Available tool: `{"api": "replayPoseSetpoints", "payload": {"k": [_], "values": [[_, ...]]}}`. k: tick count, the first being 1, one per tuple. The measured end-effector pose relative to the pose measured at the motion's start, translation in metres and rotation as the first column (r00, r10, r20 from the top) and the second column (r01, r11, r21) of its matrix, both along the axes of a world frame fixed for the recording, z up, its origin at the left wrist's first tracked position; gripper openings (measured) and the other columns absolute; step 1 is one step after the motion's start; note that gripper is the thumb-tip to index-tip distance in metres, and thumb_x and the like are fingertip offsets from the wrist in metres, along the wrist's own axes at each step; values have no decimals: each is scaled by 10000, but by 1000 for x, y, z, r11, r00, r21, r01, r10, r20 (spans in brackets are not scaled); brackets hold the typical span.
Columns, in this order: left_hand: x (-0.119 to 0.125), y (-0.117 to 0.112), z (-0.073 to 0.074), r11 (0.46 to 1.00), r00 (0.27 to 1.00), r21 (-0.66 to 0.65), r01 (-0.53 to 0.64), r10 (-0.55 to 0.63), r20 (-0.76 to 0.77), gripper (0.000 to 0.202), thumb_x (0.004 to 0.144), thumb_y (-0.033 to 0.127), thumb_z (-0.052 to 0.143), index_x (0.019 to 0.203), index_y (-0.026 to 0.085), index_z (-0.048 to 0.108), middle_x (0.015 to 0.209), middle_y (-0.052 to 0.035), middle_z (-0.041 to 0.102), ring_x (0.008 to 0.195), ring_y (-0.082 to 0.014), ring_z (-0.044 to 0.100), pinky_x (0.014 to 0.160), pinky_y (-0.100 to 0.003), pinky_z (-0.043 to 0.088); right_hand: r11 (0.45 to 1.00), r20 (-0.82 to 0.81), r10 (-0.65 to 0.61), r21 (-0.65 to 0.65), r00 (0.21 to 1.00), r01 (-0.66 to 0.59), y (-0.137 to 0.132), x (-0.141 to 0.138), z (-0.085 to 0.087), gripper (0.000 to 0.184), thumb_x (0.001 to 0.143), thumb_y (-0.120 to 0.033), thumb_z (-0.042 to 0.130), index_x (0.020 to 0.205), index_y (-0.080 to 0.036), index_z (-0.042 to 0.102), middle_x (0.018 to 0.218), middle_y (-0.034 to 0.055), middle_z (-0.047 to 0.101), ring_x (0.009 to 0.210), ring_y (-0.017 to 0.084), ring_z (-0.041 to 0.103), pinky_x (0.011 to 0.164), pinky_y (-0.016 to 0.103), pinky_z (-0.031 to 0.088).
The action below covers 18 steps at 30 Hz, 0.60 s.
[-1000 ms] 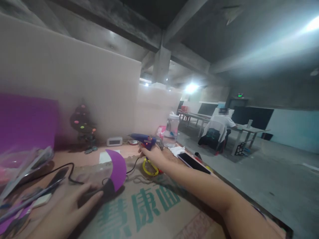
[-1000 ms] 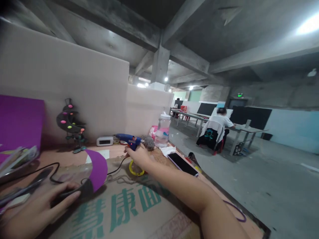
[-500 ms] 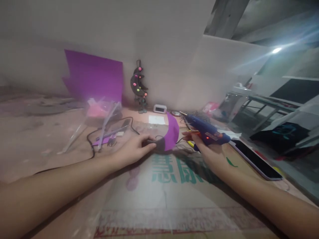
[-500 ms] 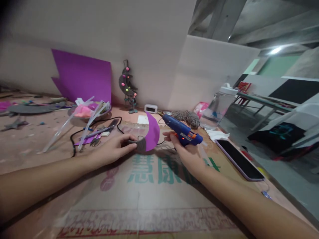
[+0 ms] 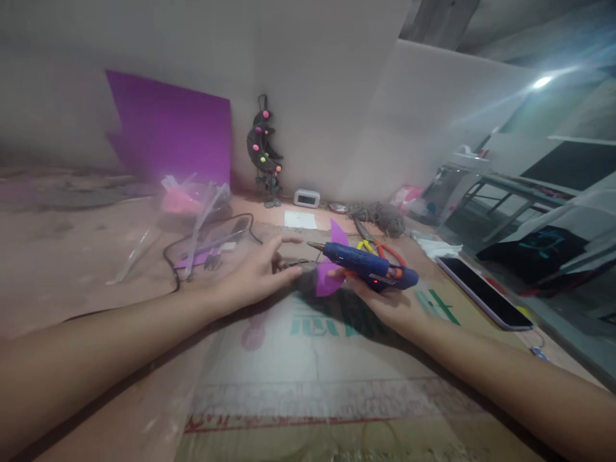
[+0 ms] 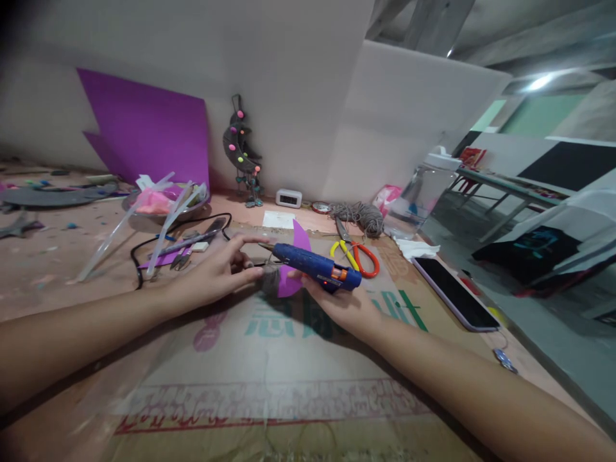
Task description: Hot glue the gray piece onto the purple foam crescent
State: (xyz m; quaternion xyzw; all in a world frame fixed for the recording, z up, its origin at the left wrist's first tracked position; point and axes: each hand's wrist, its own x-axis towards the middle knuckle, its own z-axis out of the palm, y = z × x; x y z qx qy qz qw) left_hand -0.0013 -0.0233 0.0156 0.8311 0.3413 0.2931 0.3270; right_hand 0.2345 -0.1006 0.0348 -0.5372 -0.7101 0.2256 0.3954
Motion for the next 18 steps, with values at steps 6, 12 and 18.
{"api": "replayPoseSetpoints", "payload": {"k": [6,12,18], "values": [[2,-4,-1,967,992,225,122,-109,-68,294,916,315,450,1176,202,528,935,-41,607,829,-180,566,752,-309,449,987,147,92,115,985,-110,1,1,-4,260,867,-383,507,1010,-261,685,1060,35,708,1006,262,666,952,426,532],[4,-4,2,914,996,401,65,-37,-76,157,901,323,505,933,191,585,877,-32,615,855,-192,554,778,-325,417,987,229,83,113,970,-111,6,9,-11,255,870,-413,512,1021,-288,676,1047,34,708,1035,261,653,978,470,504],[4,-2,2,935,996,354,-15,44,-73,160,846,320,574,803,172,533,829,-34,576,808,-188,546,731,-313,423,996,169,15,86,985,-30,3,5,-10,233,871,-414,537,992,-287,690,957,35,729,971,269,682,861,436,579]]}}
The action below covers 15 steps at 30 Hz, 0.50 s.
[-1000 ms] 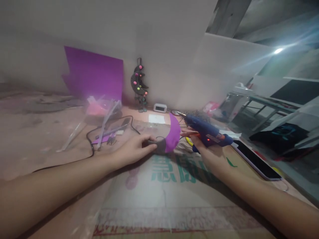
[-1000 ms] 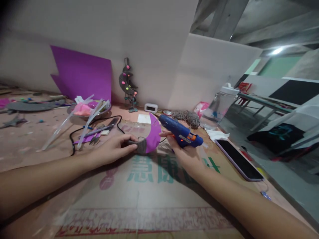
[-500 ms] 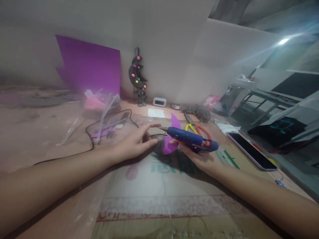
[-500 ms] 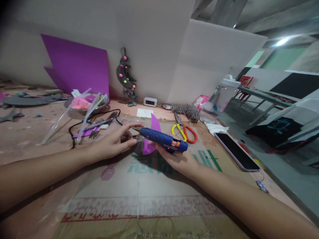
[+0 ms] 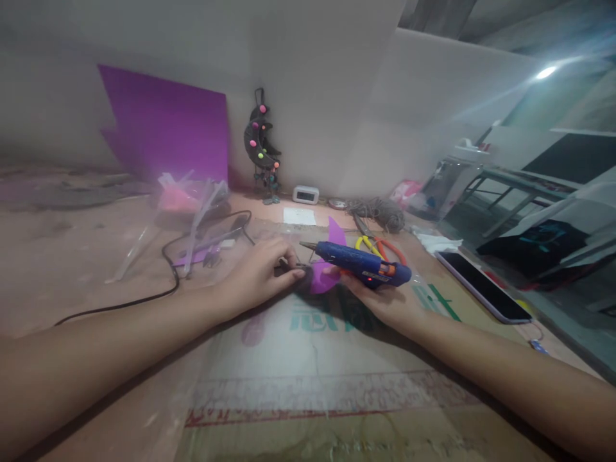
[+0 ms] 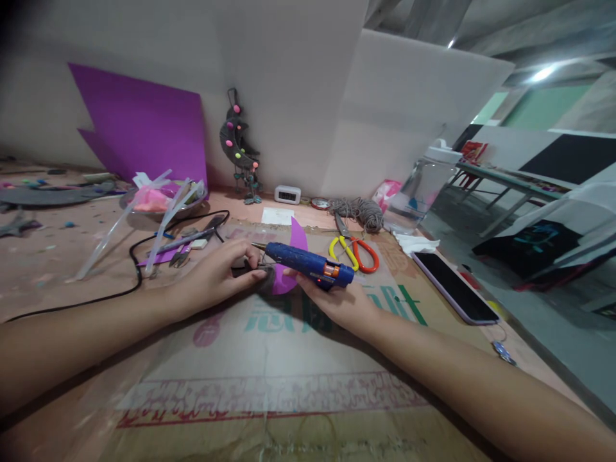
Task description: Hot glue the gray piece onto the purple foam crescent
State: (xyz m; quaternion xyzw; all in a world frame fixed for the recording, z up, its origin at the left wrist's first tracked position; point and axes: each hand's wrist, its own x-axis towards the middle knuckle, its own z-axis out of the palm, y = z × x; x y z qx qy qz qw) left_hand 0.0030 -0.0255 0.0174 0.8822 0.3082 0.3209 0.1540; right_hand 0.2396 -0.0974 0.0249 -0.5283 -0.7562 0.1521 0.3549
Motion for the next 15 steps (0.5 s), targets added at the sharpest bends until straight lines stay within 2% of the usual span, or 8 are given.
{"api": "replayPoseSetpoints", "payload": {"k": [4,8,12,15], "values": [[0,4,-6,999,999,-52,1,-3,-35,256,839,388,585,989,181,574,948,-58,629,877,-209,566,765,-333,434,1000,-22,-15,-20,1000,15,-4,-3,3,238,850,-436,558,969,-285,698,942,32,734,951,282,687,852,442,582],[0,6,-6,996,991,-4,92,-92,-97,225,893,383,509,886,196,633,880,-35,657,869,-200,568,817,-344,412,998,-31,-61,-24,998,60,-3,-4,3,228,842,-441,563,940,-285,697,928,36,733,984,298,673,879,464,561],[0,4,-1,996,996,-92,-17,9,-92,266,899,396,482,847,189,641,820,-26,664,799,-194,581,747,-319,418,984,-86,-173,38,981,176,4,-3,-1,193,818,-403,599,930,-262,668,970,42,723,1053,289,643,945,469,517],[0,4,2,977,993,-182,-107,95,-71,296,894,426,470,855,181,632,843,-29,673,782,-197,592,708,-308,421,991,-140,-128,17,982,132,9,-1,-3,222,837,-393,574,983,-244,646,1012,39,715,1006,248,660,931,428,524]]}}
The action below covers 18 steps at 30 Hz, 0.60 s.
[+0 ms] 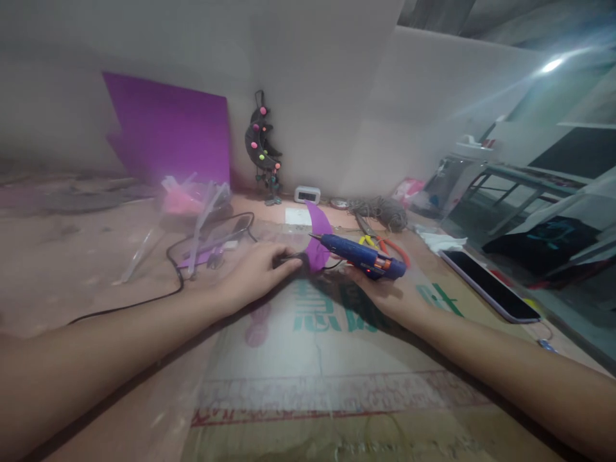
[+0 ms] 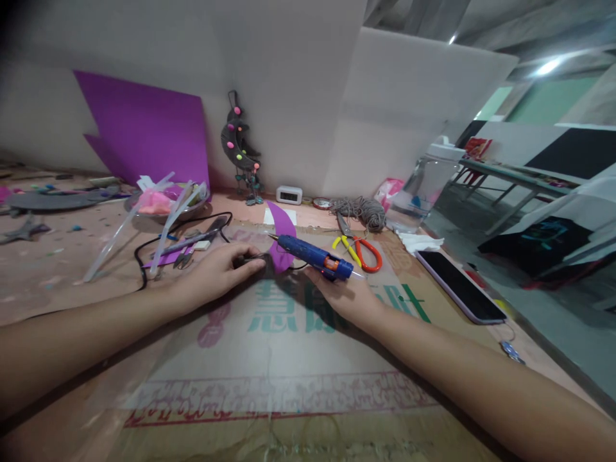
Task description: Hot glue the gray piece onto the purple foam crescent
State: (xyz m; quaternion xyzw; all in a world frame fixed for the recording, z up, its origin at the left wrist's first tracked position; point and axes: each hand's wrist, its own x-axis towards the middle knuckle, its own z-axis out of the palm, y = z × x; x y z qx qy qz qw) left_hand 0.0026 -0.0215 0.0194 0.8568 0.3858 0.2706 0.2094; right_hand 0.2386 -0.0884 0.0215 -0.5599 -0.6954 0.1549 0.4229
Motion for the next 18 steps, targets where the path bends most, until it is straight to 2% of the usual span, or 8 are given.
{"api": "replayPoseSetpoints", "payload": {"k": [2,6,13,18], "values": [[-1,1,0,999,1000,-37,-16,17,20,295,890,426,468,871,180,631,869,-30,680,802,-201,600,712,-304,426,998,25,50,-44,998,-48,2,2,0,184,851,-381,556,928,-239,646,922,32,720,885,230,685,842,399,559],[-1,2,-2,999,999,-52,-8,10,45,277,887,414,474,868,182,623,864,-19,677,798,-196,599,723,-305,429,1000,133,-7,8,991,6,3,4,3,81,806,-324,613,783,-247,603,760,25,692,744,232,675,704,378,572],[0,2,-2,999,998,-36,-18,20,65,280,891,420,472,878,178,612,873,-24,667,808,-197,590,726,-310,431,992,73,126,-43,989,-123,7,12,5,194,809,-434,582,866,-250,610,833,42,709,794,261,678,723,424,568],[-1,4,-3,1000,996,-10,-17,18,82,267,901,405,470,891,178,611,876,-17,663,805,-187,589,732,-299,425,995,108,103,-22,989,-101,10,15,-4,161,807,-395,597,809,-235,588,766,27,674,726,232,654,684,378,550]]}}
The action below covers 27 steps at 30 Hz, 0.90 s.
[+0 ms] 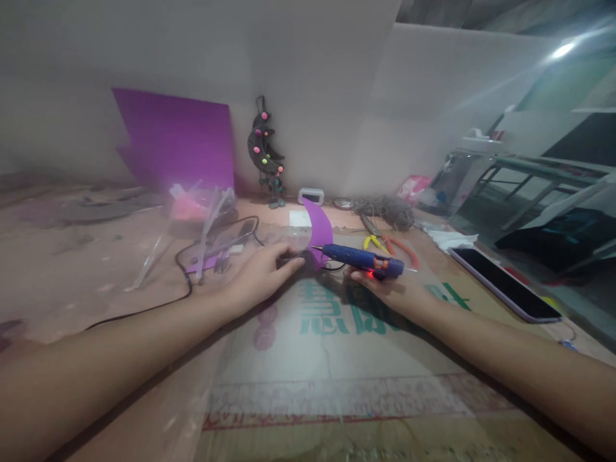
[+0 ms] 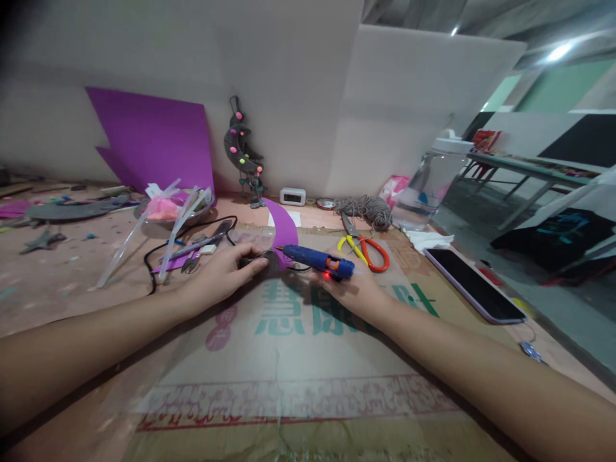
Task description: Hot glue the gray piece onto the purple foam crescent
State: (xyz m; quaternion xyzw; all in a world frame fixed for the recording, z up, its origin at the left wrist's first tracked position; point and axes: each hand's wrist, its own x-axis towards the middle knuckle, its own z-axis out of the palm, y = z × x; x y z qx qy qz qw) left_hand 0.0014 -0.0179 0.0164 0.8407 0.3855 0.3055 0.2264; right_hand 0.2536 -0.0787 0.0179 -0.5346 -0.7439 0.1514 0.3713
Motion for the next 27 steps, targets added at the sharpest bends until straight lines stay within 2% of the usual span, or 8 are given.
{"api": "replayPoseSetpoints", "payload": {"k": [7,14,18,27], "values": [[-1,-1,-1,1000,1000,24,3,-2,-16,268,907,410,468,911,180,604,911,-27,664,833,-193,590,745,-307,422,998,81,-56,29,995,54,-4,-2,1,210,818,-431,587,781,-225,573,725,17,635,663,198,604,584,313,494],[0,-2,0,999,999,52,3,-1,-47,252,902,401,475,875,182,594,878,-30,656,834,-202,589,734,-315,422,999,143,-2,32,990,-2,-3,-1,2,196,832,-390,574,763,-211,535,686,-1,570,631,165,543,576,285,426],[0,-2,1,999,999,46,3,-2,-36,248,903,401,472,880,187,595,872,-22,659,807,-194,589,726,-310,422,996,191,17,79,981,-33,-3,-2,5,190,835,-356,565,728,-208,511,661,-8,543,611,153,512,569,275,387],[-1,-2,2,1000,1000,-9,-6,6,1,266,900,403,472,912,180,614,842,-16,664,738,-174,571,712,-301,425,993,220,26,111,975,-52,-4,-1,6,209,845,-373,559,723,-211,506,659,-6,539,614,161,509,570,278,380]]}}
